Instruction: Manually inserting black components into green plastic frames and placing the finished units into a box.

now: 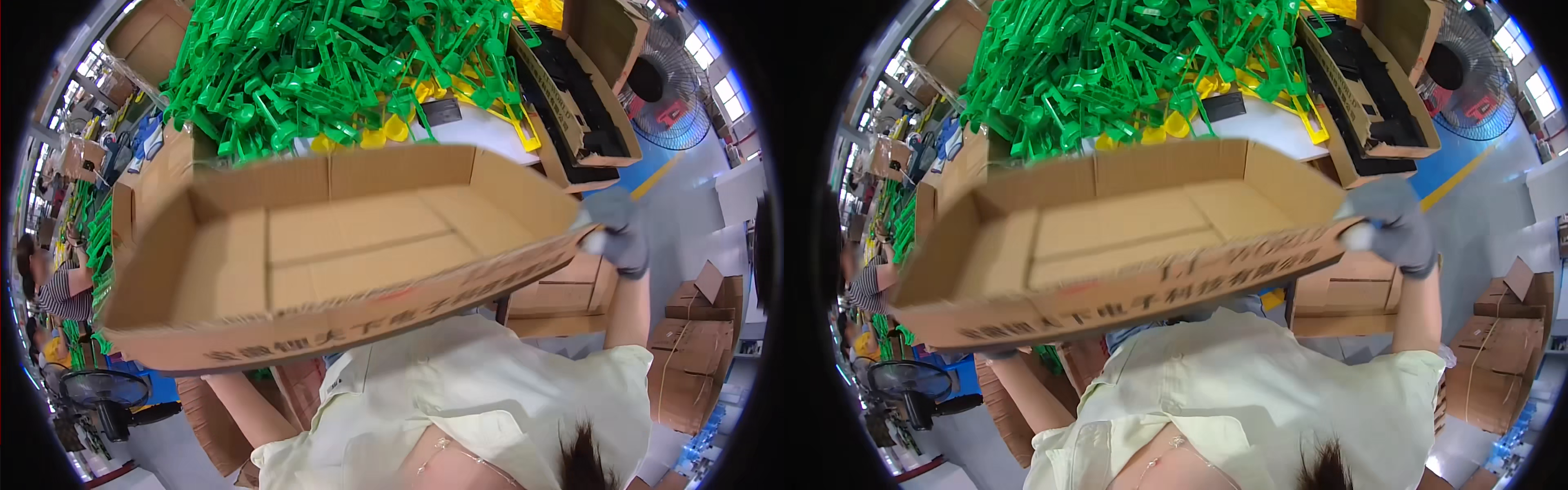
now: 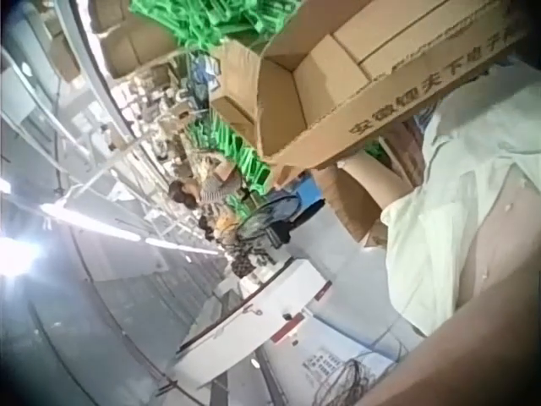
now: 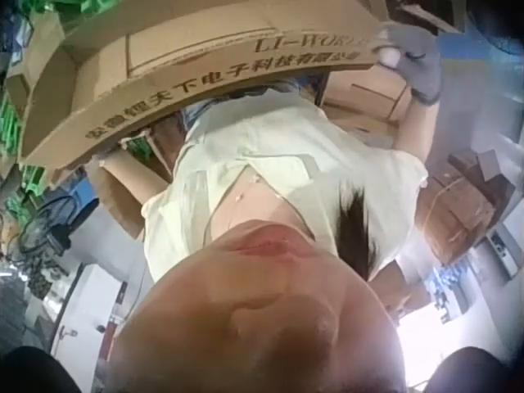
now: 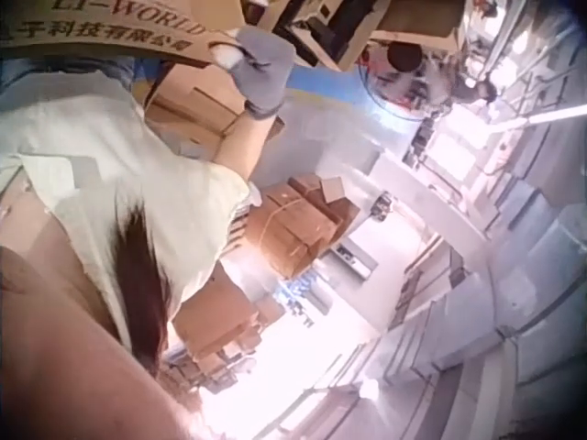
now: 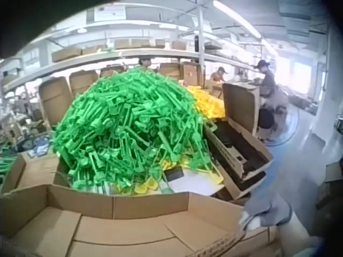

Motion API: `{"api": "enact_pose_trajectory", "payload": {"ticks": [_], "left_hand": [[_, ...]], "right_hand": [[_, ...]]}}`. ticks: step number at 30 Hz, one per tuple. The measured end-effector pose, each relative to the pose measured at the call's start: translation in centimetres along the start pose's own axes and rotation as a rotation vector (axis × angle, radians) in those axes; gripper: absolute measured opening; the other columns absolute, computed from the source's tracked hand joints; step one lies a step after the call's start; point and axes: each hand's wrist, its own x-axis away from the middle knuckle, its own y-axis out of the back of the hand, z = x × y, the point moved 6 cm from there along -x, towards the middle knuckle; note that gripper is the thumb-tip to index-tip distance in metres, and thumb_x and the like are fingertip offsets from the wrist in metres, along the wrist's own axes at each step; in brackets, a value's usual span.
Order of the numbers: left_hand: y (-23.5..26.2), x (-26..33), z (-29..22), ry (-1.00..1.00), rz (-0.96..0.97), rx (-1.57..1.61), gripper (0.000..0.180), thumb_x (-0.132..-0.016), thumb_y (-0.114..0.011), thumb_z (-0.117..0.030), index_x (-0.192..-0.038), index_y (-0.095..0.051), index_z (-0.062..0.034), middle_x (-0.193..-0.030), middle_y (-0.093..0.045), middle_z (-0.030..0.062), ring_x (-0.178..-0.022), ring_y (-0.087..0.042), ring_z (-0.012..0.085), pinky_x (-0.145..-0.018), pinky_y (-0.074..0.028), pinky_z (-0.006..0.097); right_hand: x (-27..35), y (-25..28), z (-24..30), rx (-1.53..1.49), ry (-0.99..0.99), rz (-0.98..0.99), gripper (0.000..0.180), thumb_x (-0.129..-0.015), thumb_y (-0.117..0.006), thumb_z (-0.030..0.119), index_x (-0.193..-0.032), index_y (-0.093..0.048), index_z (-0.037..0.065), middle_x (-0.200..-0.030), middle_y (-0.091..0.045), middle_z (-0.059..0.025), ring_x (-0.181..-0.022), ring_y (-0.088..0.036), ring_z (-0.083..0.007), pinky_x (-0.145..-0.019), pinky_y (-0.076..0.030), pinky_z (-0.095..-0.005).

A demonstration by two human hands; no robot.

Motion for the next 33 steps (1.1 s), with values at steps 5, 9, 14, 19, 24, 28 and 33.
{"api": "enact_pose_trajectory", "payload": {"ticks": [5,9,14,19,24,28,33], "left_hand": [[0.6,2.1,7.4,0.557,0.056,0.086,0.054,-0.092,-0.050,-0.036,-0.132,-0.044,0.0007,-0.124,-0.054,0.0100,-0.106,-0.055,0.0242,-0.095,-0.042,0.033],[-2.9,3.9,11.7,0.689,0.127,-0.284,0.067,-0.082,-0.054,-0.002,-0.143,-0.029,-0.0079,-0.137,-0.041,0.0076,-0.121,-0.043,0.0193,-0.100,-0.035,0.029],[0.5,1.4,13.9,0.298,0.189,-0.643,0.062,-0.083,-0.056,0.001,-0.141,-0.032,-0.0036,-0.134,-0.044,0.0071,-0.121,-0.042,0.0167,-0.099,-0.036,0.029],[-3.1,-9.2,7.6,0.108,0.081,-0.848,0.061,-0.087,-0.063,-0.022,-0.138,-0.036,-0.0014,-0.138,-0.042,0.0156,-0.130,-0.037,0.0225,-0.105,-0.032,0.033],[-20.1,-25.2,1.8,-0.299,0.159,-1.039,0.077,-0.077,-0.070,-0.036,-0.138,-0.036,-0.0042,-0.139,-0.041,0.0147,-0.129,-0.039,0.0259,-0.106,-0.031,0.035],[-29.6,-35.3,0.8,-0.844,0.276,-1.442,0.089,-0.069,-0.074,-0.044,-0.141,-0.031,-0.0134,-0.142,-0.034,0.0176,-0.133,-0.029,0.0370,-0.107,-0.028,0.046],[-39.6,-43.9,2.8,-1.114,0.268,-1.603,0.095,-0.061,-0.078,-0.045,-0.141,-0.029,-0.0271,-0.142,-0.033,0.0166,-0.131,-0.027,0.0442,-0.104,-0.029,0.055]], "right_hand": [[2.7,-7.1,-0.7,-0.067,-0.104,0.285,0.020,-0.072,-0.073,0.027,-0.079,-0.069,0.009,-0.074,-0.064,-0.0043,-0.065,-0.061,-0.0226,-0.054,-0.044,-0.0310],[5.5,-11.6,-3.8,0.142,-0.039,0.362,0.017,-0.073,-0.072,0.026,-0.086,-0.068,0.014,-0.081,-0.065,-0.0017,-0.070,-0.062,-0.0214,-0.057,-0.047,-0.0322],[0.5,-10.1,-5.1,-0.029,-0.085,0.362,0.031,-0.074,-0.072,0.026,-0.103,-0.067,0.015,-0.097,-0.067,-0.0042,-0.077,-0.064,-0.0192,-0.069,-0.050,-0.0295],[-11.9,-0.1,-18.3,-0.048,-0.237,-0.186,0.061,-0.082,-0.067,0.019,-0.136,-0.041,0.008,-0.123,-0.052,-0.0096,-0.102,-0.054,-0.0130,-0.084,-0.045,-0.0276],[-21.6,12.6,-30.5,-0.139,-0.466,-0.669,0.088,-0.077,-0.070,0.049,-0.140,-0.031,0.002,-0.130,-0.045,-0.0216,-0.116,-0.050,-0.0275,-0.096,-0.040,-0.0346],[-31.3,15.6,-32.9,0.080,-0.273,-0.563,0.101,-0.071,-0.072,0.055,-0.143,-0.025,0.003,-0.139,-0.037,-0.0222,-0.130,-0.036,-0.0324,-0.104,-0.033,-0.0373],[-39.4,13.4,-33.6,-0.145,-0.312,-0.208,0.094,-0.075,-0.068,0.056,-0.145,-0.024,0.013,-0.137,-0.042,-0.0134,-0.123,-0.043,-0.0234,-0.099,-0.038,-0.0358]]}}
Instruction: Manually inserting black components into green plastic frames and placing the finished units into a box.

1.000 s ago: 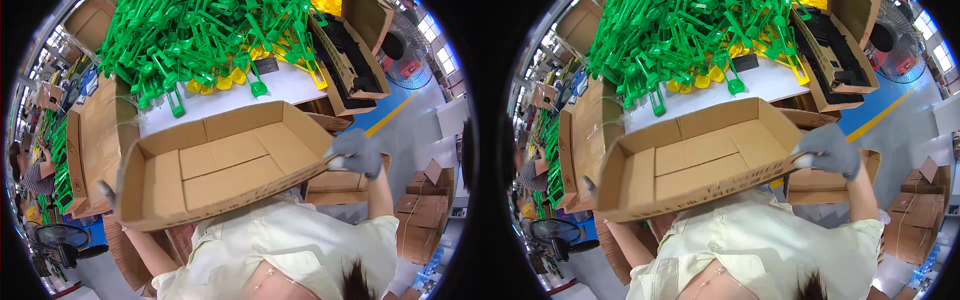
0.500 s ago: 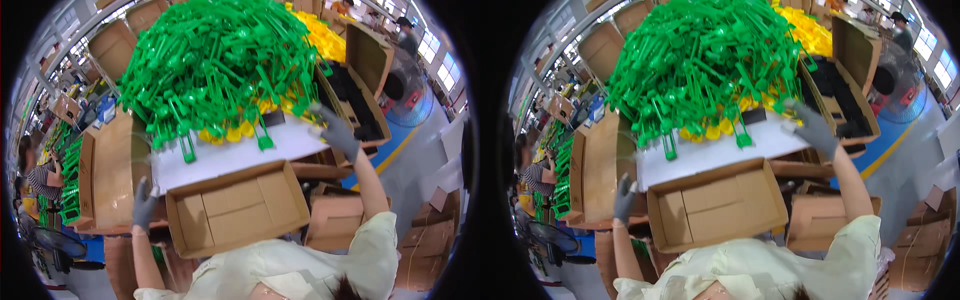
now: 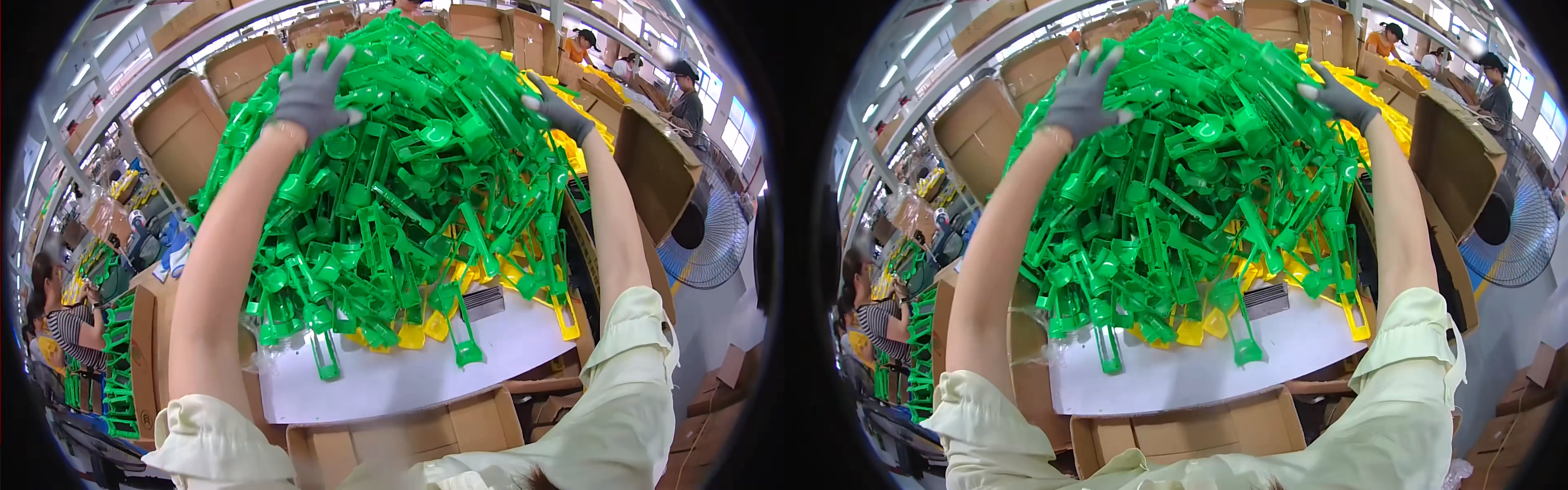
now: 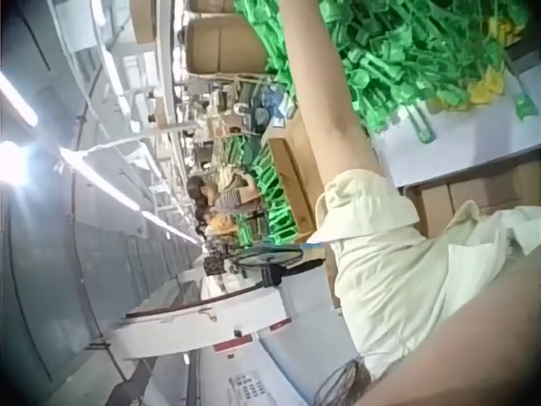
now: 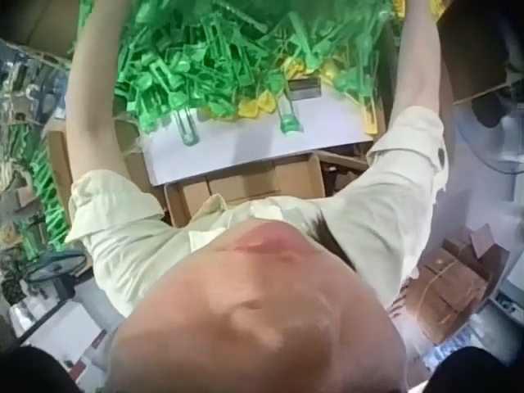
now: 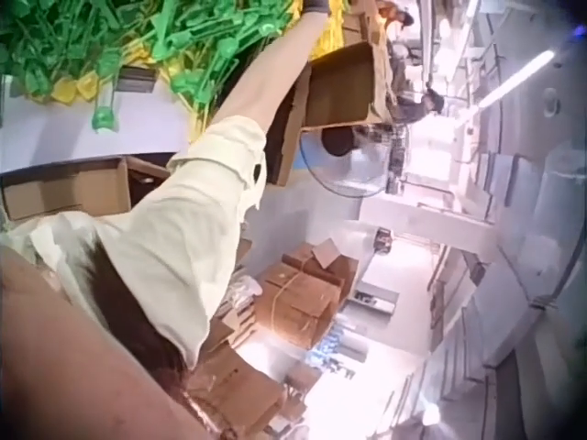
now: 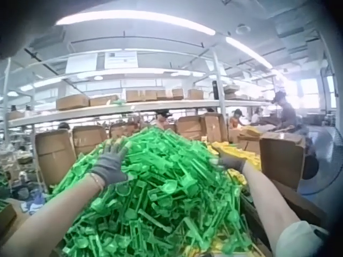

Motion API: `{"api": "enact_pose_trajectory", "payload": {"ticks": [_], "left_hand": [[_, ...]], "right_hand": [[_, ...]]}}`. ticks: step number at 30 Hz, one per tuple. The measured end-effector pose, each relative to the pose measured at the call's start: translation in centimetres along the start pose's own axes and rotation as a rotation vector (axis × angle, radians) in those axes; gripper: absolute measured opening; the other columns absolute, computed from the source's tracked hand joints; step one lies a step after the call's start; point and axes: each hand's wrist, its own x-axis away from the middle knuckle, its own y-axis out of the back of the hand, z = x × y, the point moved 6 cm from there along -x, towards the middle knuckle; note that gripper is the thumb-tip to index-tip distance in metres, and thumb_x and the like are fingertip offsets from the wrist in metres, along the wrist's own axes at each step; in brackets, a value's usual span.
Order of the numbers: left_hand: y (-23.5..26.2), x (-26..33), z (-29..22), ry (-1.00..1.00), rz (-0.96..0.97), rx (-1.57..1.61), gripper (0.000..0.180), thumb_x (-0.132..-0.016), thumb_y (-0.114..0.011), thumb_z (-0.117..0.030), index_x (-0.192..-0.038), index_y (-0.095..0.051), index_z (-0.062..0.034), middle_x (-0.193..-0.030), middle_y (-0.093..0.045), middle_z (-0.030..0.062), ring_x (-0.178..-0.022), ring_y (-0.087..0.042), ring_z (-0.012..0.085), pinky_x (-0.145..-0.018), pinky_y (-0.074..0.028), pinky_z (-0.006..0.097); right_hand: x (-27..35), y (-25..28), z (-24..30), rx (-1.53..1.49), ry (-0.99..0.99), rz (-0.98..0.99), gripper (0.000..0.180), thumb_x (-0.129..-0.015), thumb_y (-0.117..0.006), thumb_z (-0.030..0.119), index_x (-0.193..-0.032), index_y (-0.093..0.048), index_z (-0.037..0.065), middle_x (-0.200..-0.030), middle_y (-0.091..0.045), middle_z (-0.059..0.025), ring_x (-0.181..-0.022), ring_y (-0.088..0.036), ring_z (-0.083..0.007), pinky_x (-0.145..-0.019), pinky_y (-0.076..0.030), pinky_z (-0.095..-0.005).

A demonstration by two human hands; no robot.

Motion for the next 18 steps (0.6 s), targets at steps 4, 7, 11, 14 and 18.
{"api": "enact_pose_trajectory", "payload": {"ticks": [4,7,11,14,18], "left_hand": [[-3.8,-3.6,0.0,0.023,0.033,-0.045,0.085,-0.064,-0.078,-0.031,-0.136,-0.035,-0.0243,-0.135,-0.041,0.0132,-0.123,-0.038,0.0418,-0.097,-0.040,0.051],[-4.2,-4.4,1.6,-0.030,0.002,0.026,0.084,-0.064,-0.076,-0.032,-0.136,-0.034,-0.0197,-0.131,-0.046,0.0115,-0.114,-0.046,0.0403,-0.096,-0.042,0.047],[-3.1,-2.5,0.3,-0.124,-0.032,0.025,0.076,-0.066,-0.074,-0.021,-0.132,-0.038,-0.0180,-0.122,-0.052,0.0092,-0.106,-0.049,0.0378,-0.090,-0.045,0.045],[-1.4,0.1,1.8,-0.191,-0.134,0.082,0.071,-0.067,-0.072,-0.009,-0.130,-0.040,-0.0177,-0.119,-0.052,0.0093,-0.104,-0.049,0.0369,-0.088,-0.046,0.044],[1.3,3.4,2.8,-0.186,-0.132,0.067,0.069,-0.067,-0.070,-0.007,-0.129,-0.041,-0.0187,-0.120,-0.050,0.0094,-0.108,-0.048,0.0374,-0.087,-0.047,0.044]], "right_hand": [[-1.4,-3.9,3.1,0.045,-0.185,0.212,0.070,-0.077,-0.066,0.053,-0.131,-0.045,0.013,-0.111,-0.058,-0.0020,-0.096,-0.056,-0.0104,-0.070,-0.050,-0.0250],[-1.8,-7.2,5.8,0.007,-0.146,0.131,0.061,-0.077,-0.070,0.042,-0.125,-0.051,0.010,-0.106,-0.061,-0.0032,-0.096,-0.057,-0.0120,-0.076,-0.049,-0.0280],[-4.3,-8.2,6.4,-0.016,0.232,0.109,0.058,-0.076,-0.072,0.033,-0.124,-0.052,0.007,-0.108,-0.060,-0.0037,-0.097,-0.057,-0.0128,-0.083,-0.047,-0.0284],[-3.6,-11.1,9.0,-0.176,0.309,0.123,0.058,-0.074,-0.072,0.029,-0.124,-0.052,0.006,-0.105,-0.061,-0.0037,-0.094,-0.057,-0.0128,-0.085,-0.045,-0.0283],[-2.2,-12.5,12.7,-0.095,0.356,0.066,0.056,-0.075,-0.072,0.028,-0.123,-0.054,0.006,-0.101,-0.062,-0.0023,-0.089,-0.057,-0.0119,-0.080,-0.046,-0.0274]]}}
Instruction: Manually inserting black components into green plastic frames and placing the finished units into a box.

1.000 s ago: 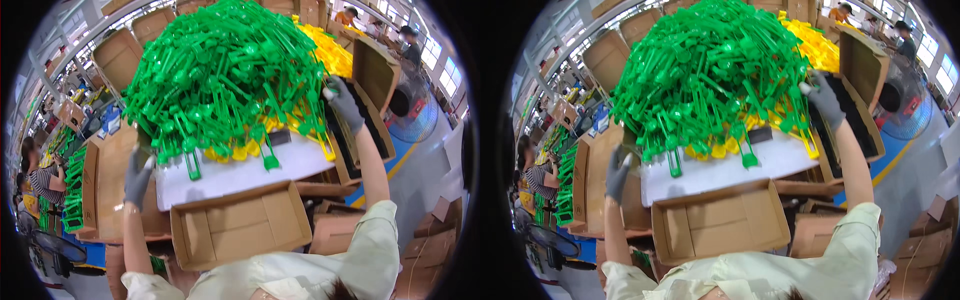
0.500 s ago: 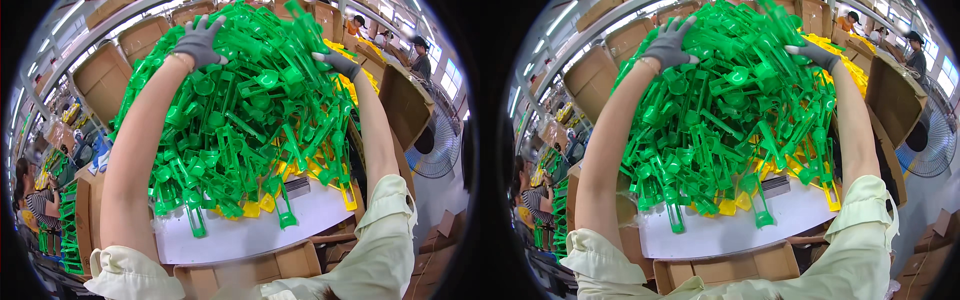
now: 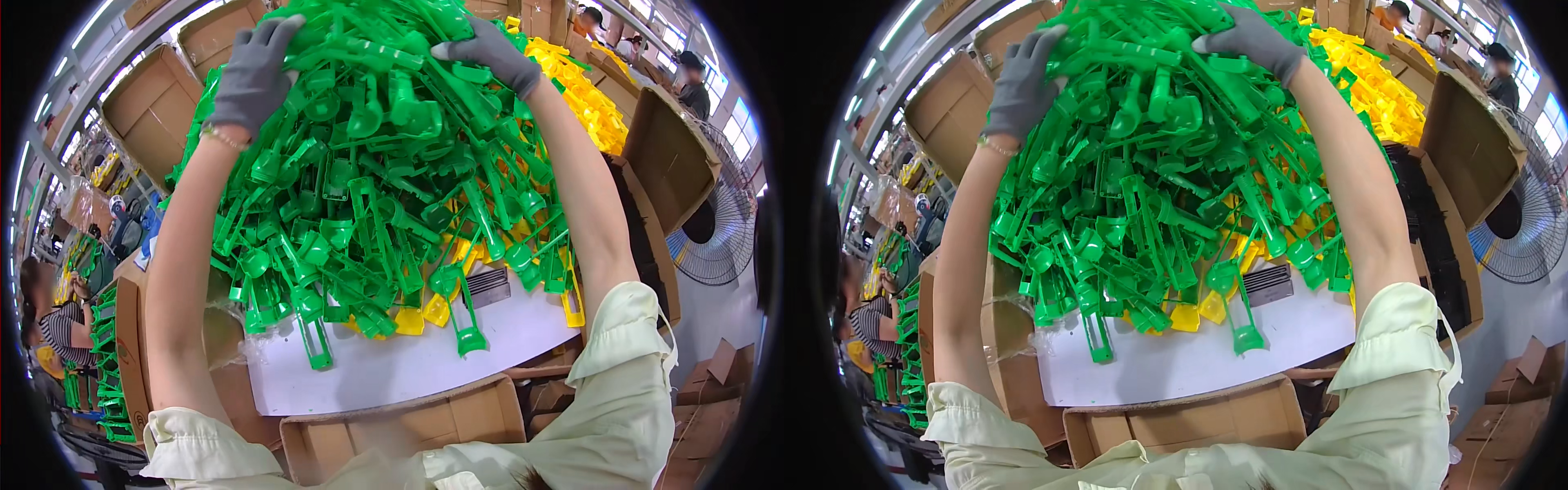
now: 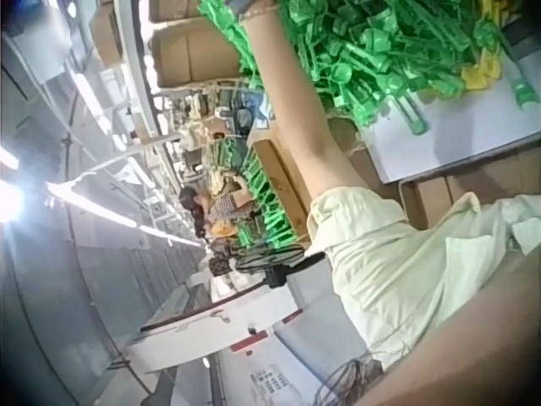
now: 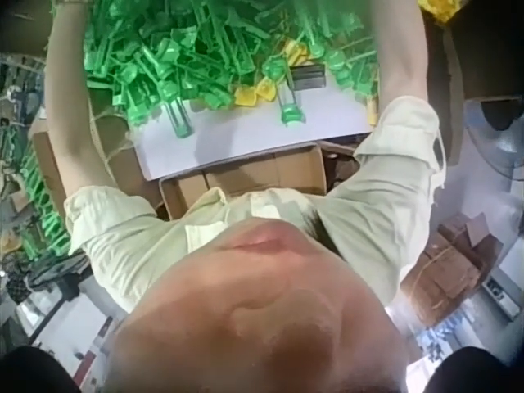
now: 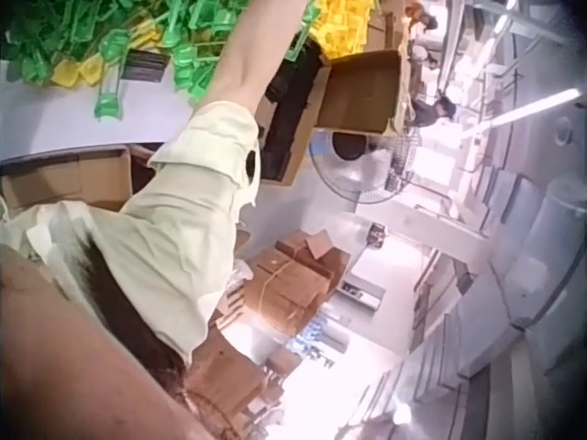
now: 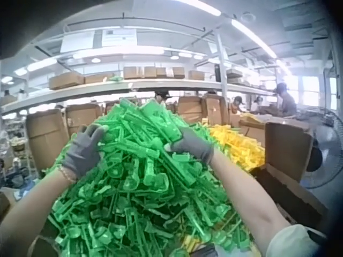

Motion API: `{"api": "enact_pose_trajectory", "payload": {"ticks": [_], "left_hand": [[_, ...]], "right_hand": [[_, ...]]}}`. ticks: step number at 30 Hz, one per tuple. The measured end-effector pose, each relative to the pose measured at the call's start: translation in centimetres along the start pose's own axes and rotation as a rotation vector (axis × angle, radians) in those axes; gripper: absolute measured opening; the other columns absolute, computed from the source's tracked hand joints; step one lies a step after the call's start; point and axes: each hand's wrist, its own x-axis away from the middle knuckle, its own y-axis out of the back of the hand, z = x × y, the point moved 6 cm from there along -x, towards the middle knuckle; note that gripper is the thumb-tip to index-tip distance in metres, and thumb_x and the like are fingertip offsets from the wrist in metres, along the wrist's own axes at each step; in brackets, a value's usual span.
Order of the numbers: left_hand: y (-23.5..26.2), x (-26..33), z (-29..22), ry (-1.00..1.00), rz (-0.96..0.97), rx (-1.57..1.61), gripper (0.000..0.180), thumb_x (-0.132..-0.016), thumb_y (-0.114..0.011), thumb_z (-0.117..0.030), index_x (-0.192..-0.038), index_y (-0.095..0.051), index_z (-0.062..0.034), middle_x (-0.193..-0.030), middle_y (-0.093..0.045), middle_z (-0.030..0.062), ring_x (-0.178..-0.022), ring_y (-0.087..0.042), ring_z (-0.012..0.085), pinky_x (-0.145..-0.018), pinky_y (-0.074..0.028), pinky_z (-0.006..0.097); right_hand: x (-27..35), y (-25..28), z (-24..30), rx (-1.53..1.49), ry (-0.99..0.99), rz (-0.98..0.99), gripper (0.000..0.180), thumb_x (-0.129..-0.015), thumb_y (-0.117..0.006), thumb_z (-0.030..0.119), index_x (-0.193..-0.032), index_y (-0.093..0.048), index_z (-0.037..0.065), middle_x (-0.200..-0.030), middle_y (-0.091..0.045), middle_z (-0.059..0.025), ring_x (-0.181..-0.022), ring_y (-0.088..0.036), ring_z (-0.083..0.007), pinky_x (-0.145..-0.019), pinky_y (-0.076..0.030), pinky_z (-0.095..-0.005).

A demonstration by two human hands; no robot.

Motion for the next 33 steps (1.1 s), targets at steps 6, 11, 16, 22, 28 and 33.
{"api": "enact_pose_trajectory", "payload": {"ticks": [6,11,16,22,28,33], "left_hand": [[3.8,6.6,0.9,0.066,-0.041,-0.057,0.057,-0.070,-0.062,0.000,-0.122,-0.048,-0.0176,-0.114,-0.050,0.0103,-0.102,-0.052,0.0338,-0.076,-0.052,0.042],[3.9,15.3,3.6,0.157,0.051,-0.167,0.049,-0.070,-0.063,-0.005,-0.117,-0.052,-0.0128,-0.111,-0.052,0.0125,-0.099,-0.055,0.0350,-0.078,-0.050,0.041],[7.1,17.7,-0.1,0.328,0.163,0.120,0.042,-0.074,-0.064,-0.018,-0.113,-0.054,-0.0053,-0.108,-0.054,0.0132,-0.098,-0.056,0.0321,-0.083,-0.047,0.038],[7.6,24.5,-0.3,0.496,0.519,0.137,0.053,-0.068,-0.068,-0.012,-0.118,-0.051,-0.0095,-0.113,-0.053,0.0106,-0.110,-0.049,0.0321,-0.086,-0.046,0.039],[10.9,28.2,-2.9,0.631,0.786,0.314,0.049,-0.073,-0.064,-0.011,-0.121,-0.053,-0.0087,-0.111,-0.057,0.0119,-0.106,-0.053,0.0305,-0.083,-0.047,0.038],[13.5,30.0,-4.5,0.985,0.585,0.425,0.024,-0.079,-0.059,-0.014,-0.100,-0.065,-0.0049,-0.077,-0.065,0.0130,-0.070,-0.062,0.0303,-0.068,-0.048,0.036]], "right_hand": [[-1.6,-7.7,4.0,-0.022,0.186,0.151,0.057,-0.073,-0.072,0.022,-0.126,-0.053,0.009,-0.103,-0.062,-0.0026,-0.093,-0.057,-0.0117,-0.083,-0.047,-0.0282],[-0.2,-14.7,8.6,0.189,0.501,0.159,0.058,-0.069,-0.072,0.019,-0.124,-0.054,0.013,-0.107,-0.061,-0.0077,-0.096,-0.060,-0.0196,-0.084,-0.049,-0.0327],[3.9,-19.8,11.1,0.237,0.547,0.372,0.058,-0.066,-0.073,0.017,-0.122,-0.055,0.019,-0.102,-0.056,-0.0134,-0.092,-0.059,-0.0324,-0.081,-0.050,-0.0378],[9.0,-24.2,10.7,0.363,0.606,0.594,0.072,-0.061,-0.076,0.016,-0.126,-0.048,0.028,-0.104,-0.050,-0.0110,-0.090,-0.058,-0.0333,-0.071,-0.051,-0.0419],[12.9,-26.4,10.9,0.328,0.514,0.708,0.092,-0.056,-0.082,0.028,-0.136,-0.036,0.034,-0.108,-0.051,-0.0097,-0.088,-0.059,-0.0312,-0.069,-0.051,-0.0407],[14.5,-25.7,11.6,0.456,0.447,0.669,0.097,-0.055,-0.082,0.035,-0.139,-0.032,0.036,-0.125,-0.048,-0.0093,-0.091,-0.060,-0.0309,-0.070,-0.052,-0.0408]]}}
